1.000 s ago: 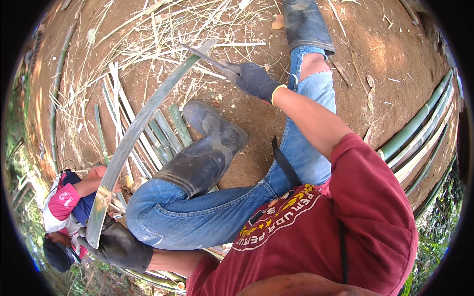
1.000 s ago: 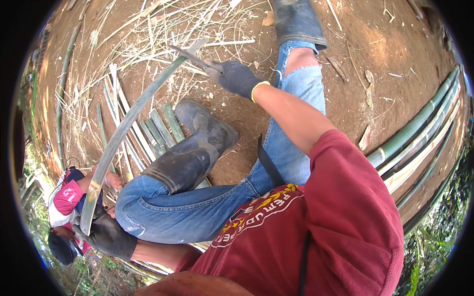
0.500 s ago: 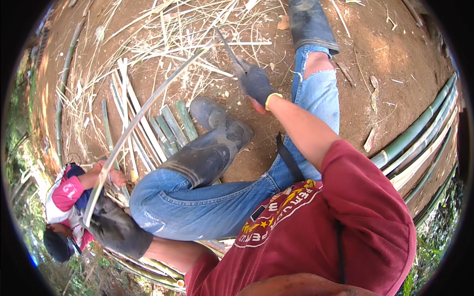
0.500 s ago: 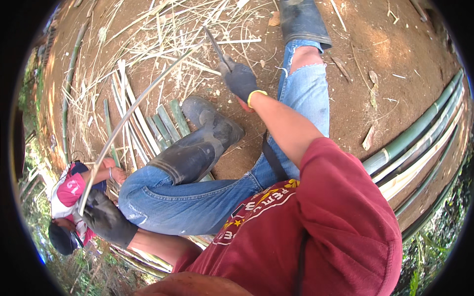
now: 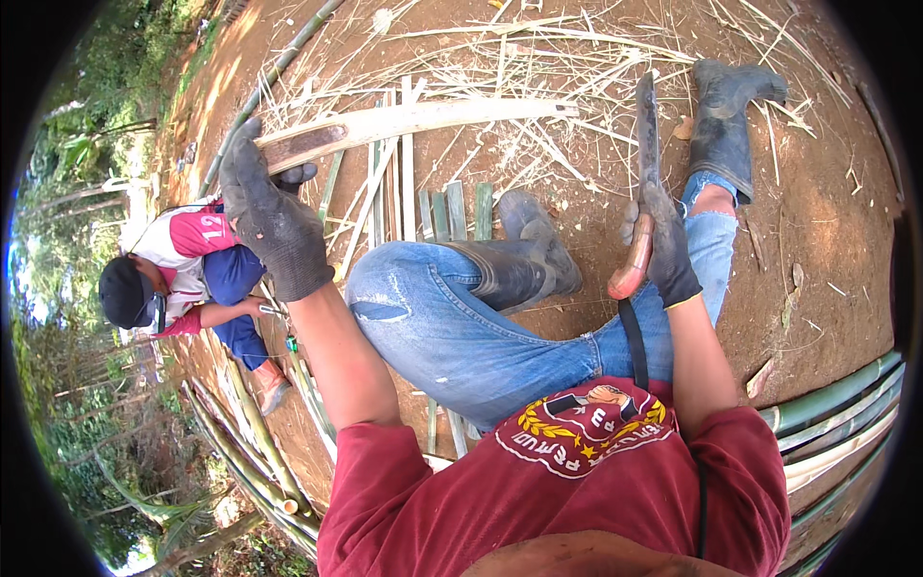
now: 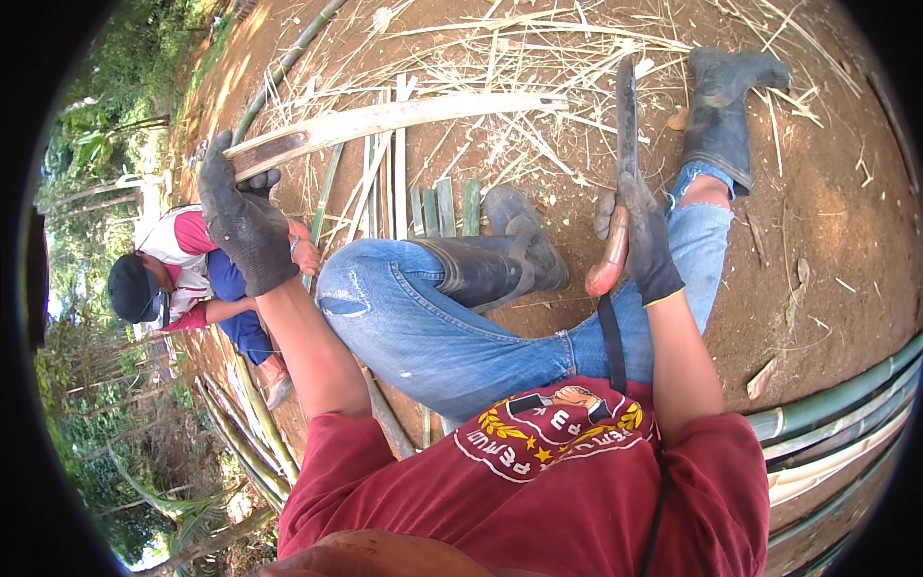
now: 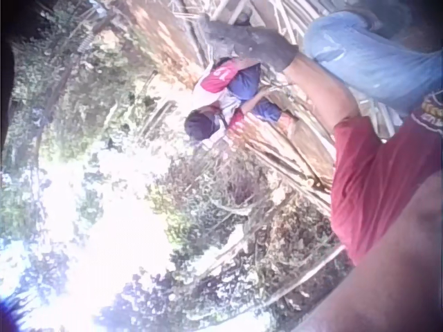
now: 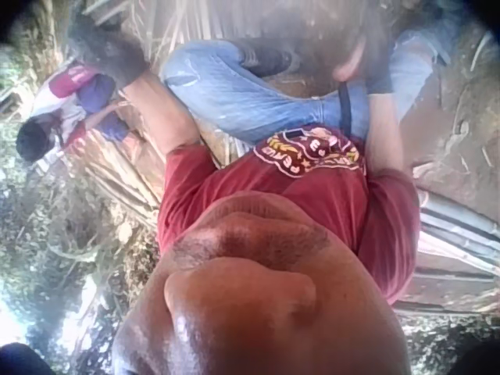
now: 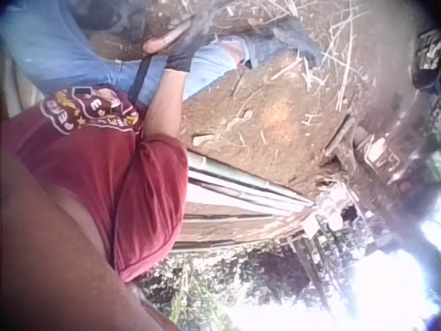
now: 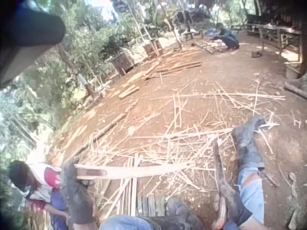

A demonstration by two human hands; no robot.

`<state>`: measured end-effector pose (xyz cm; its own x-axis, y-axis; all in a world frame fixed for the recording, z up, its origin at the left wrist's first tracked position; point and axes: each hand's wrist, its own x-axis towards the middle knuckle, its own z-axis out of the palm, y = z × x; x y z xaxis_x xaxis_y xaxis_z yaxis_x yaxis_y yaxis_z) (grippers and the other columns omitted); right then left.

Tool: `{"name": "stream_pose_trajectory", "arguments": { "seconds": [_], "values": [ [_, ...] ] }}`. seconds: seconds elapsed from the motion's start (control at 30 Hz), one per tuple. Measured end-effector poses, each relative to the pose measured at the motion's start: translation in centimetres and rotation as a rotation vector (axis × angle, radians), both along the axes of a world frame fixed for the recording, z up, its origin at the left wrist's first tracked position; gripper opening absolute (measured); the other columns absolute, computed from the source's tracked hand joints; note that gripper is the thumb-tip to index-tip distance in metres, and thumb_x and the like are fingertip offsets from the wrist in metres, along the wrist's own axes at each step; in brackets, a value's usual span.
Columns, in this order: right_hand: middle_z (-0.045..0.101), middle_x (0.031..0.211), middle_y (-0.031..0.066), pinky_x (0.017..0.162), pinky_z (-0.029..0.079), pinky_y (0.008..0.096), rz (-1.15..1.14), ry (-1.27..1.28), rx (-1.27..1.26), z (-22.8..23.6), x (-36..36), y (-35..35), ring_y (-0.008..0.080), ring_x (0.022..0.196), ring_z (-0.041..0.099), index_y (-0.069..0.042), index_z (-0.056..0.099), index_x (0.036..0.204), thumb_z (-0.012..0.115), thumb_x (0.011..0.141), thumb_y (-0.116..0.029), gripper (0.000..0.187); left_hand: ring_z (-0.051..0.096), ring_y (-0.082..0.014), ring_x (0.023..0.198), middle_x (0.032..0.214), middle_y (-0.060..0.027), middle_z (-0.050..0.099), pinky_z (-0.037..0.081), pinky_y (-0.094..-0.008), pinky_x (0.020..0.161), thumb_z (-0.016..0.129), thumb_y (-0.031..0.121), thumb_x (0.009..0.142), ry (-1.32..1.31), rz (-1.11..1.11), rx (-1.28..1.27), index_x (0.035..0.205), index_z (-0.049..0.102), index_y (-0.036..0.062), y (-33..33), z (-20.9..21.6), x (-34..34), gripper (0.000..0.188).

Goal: The person sits on the ground and uses a large knife to split bamboo poles into thin strips. They repeatedly hold the bamboo against their leg and strike it with the knife to separate the material. Another person is visible in the background performing a similar task.

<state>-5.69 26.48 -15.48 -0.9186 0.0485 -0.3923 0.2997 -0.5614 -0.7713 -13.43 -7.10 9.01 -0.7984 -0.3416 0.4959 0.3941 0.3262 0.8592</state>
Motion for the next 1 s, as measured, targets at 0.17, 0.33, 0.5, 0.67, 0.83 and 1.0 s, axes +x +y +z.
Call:
{"name": "stream_pose_trajectory", "arguments": {
  "seconds": [0.17,0.33,0.5,0.67,0.83,1.0],
  "values": [
    [0.055,0.071,0.0011,0.051,0.048,0.0277,-0.007,0.062,-0.052,0.3,1.2,-0.2,0.0129,0.055,0.056,-0.009,0.053,0.109,0.046,0.103,-0.047,0.039,0.054,-0.0118,0.077,0.105,-0.0044,0.061,0.047,-0.0291,0.067,0.058,0.034,0.097,-0.106,-0.091,0.381,0.123,0.06,0.0031,0.9,-0.2,1.3,0.041],
    [0.056,0.074,0.0001,0.053,0.047,0.0251,0.137,0.06,0.08,3.3,1.0,-2.0,0.0108,0.059,0.057,-0.01,0.056,0.1,0.043,0.103,-0.049,0.042,0.057,-0.0175,0.089,0.116,-0.0062,0.06,0.046,-0.0304,0.07,0.059,0.037,0.096,-0.081,-0.115,0.51,0.126,0.056,0.0037,3.5,-1.6,4.0,0.044],
    [0.065,0.079,0.0083,0.054,0.051,0.0319,0.373,0.409,0.533,9.8,1.1,-6.9,0.0176,0.065,0.064,-0.005,0.056,0.124,0.05,0.101,-0.025,0.031,0.063,-0.0192,0.091,0.114,-0.0122,0.062,0.048,-0.0315,0.068,0.052,0.038,0.1,0.038,-0.014,0.387,0.128,0.053,-0.002,5.5,-3.3,6.9,0.049],
    [0.065,0.083,0.0146,0.057,0.052,0.0381,0.164,0.932,0.838,13.6,2.2,-12.6,0.0266,0.064,0.064,-0.015,0.045,0.146,0.064,0.092,-0.029,0.059,0.054,-0.025,0.12,0.134,-0.0155,0.053,0.049,-0.0376,0.095,0.045,0.039,0.102,0.055,0.033,0.385,0.133,0.05,-0.0001,5.8,-4.5,8.6,0.05],
    [0.069,0.096,0.0149,0.059,0.051,0.0437,0.336,0.806,1.122,6.7,-0.9,-12.7,0.0297,0.068,0.066,-0.019,0.045,0.146,0.058,0.097,-0.029,0.052,0.062,-0.02,0.092,0.109,-0.0135,0.062,0.05,-0.0313,0.076,0.042,0.038,0.103,0.04,0.031,0.392,0.124,0.055,-0.0006,5.2,-5.0,8.6,0.046],
    [0.065,0.078,0.0148,0.057,0.055,0.0401,0.478,0.261,1.167,0.6,-4.7,-9.2,0.0285,0.066,0.068,-0.014,0.055,0.134,0.051,0.096,-0.022,0.039,0.058,-0.0162,0.077,0.095,-0.0108,0.063,0.046,-0.0289,0.066,0.047,0.037,0.102,0.059,-0.002,0.475,0.114,0.058,0.0004,5.2,-4.7,8.0,0.041]
  ]
}}
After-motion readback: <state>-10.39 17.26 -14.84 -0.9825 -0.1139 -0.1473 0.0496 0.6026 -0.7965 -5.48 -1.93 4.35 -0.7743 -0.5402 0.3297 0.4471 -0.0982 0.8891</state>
